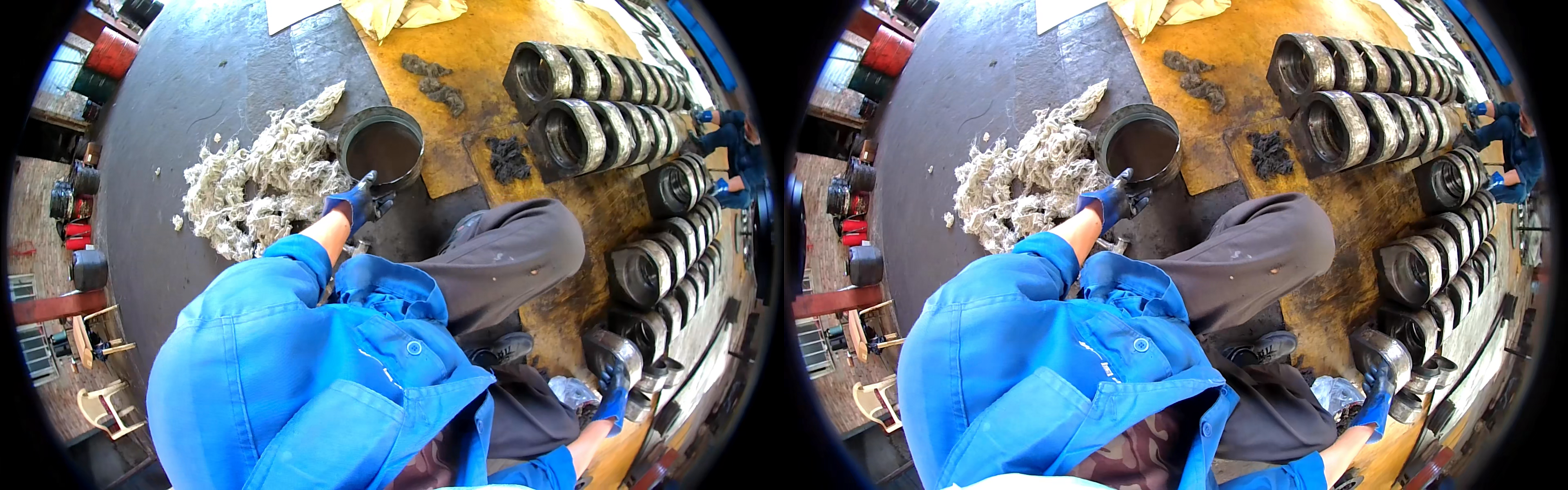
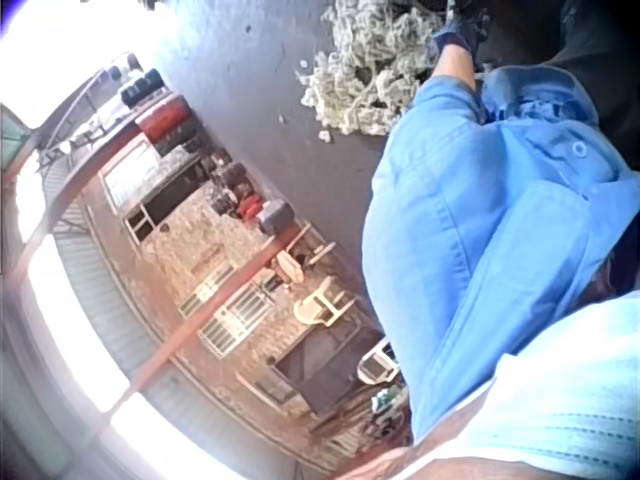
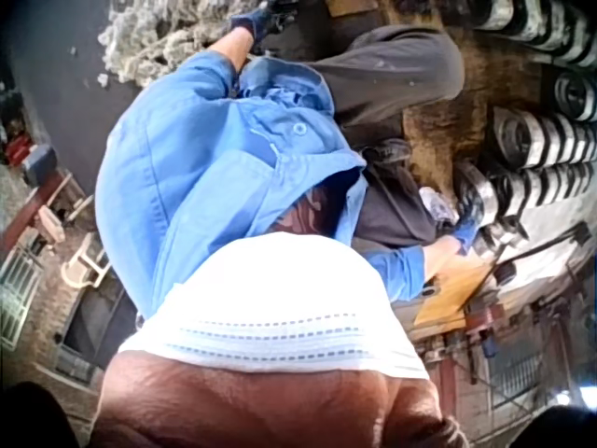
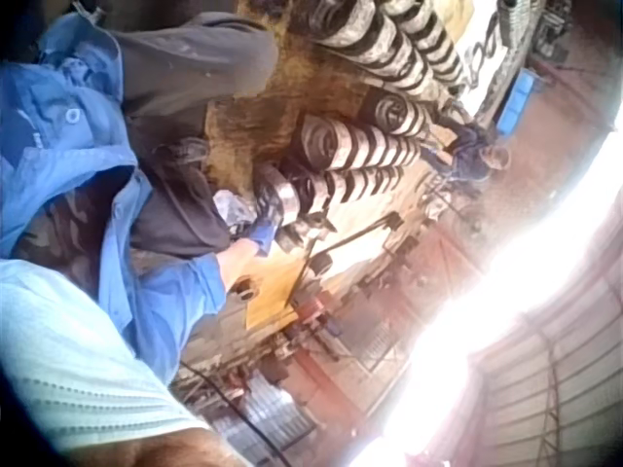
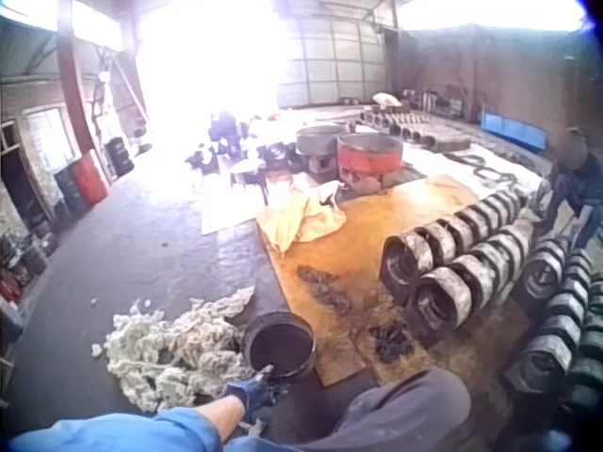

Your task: The person sits on the floor and scrubs several cylindrical metal parts with a steel wool pad. They wipe each part thoroughly, then place it on a wooden workbench among other similar parts. The person also wipes the workbench surface and removes gloves at the end.

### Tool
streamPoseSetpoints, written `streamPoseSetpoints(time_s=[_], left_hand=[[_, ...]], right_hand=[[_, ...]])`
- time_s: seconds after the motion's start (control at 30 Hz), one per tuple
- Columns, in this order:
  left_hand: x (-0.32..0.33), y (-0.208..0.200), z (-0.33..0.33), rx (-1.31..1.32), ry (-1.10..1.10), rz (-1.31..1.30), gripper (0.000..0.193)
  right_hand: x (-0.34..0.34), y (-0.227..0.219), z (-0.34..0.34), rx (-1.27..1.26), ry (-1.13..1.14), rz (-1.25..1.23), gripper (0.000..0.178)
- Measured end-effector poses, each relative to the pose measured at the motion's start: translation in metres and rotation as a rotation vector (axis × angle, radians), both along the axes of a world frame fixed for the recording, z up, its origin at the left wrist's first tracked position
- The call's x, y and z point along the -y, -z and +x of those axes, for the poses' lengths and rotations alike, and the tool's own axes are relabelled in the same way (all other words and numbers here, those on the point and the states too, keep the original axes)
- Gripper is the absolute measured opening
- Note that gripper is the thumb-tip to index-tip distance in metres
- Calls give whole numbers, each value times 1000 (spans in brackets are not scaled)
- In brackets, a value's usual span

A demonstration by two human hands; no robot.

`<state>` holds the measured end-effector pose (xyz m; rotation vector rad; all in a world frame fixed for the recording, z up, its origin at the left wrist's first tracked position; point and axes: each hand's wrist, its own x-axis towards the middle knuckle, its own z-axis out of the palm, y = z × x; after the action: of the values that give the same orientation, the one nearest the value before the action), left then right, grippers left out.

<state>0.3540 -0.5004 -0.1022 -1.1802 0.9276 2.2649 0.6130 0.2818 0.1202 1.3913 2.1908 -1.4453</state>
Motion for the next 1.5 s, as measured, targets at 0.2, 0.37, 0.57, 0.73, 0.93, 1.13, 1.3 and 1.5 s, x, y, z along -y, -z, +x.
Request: streamPoseSetpoints(time_s=[0.2,0.37,0.57,0.73,0.93,1.13,1.3,1.5], left_hand=[[0,8,-12,43,2,-89,29],[6,13,-5,33,28,-82,27],[19,43,-16,14,-92,-22,26],[21,53,-59,41,-137,-12,25],[32,54,-111,113,-265,-70,25],[58,42,-164,60,-364,98,32],[59,8,-192,1,-484,138,50],[59,-12,-215,-61,-361,4,48]], right_hand=[[13,3,0,-2,92,18,40],[8,3,-6,7,64,28,43],[8,4,-21,-21,-16,42,49],[-11,17,-23,43,-24,37,56],[8,6,-30,47,-73,59,55],[14,1,-22,36,-74,51,56],[45,-16,-25,1,-11,99,52],[36,-5,-23,90,-14,103,52]])
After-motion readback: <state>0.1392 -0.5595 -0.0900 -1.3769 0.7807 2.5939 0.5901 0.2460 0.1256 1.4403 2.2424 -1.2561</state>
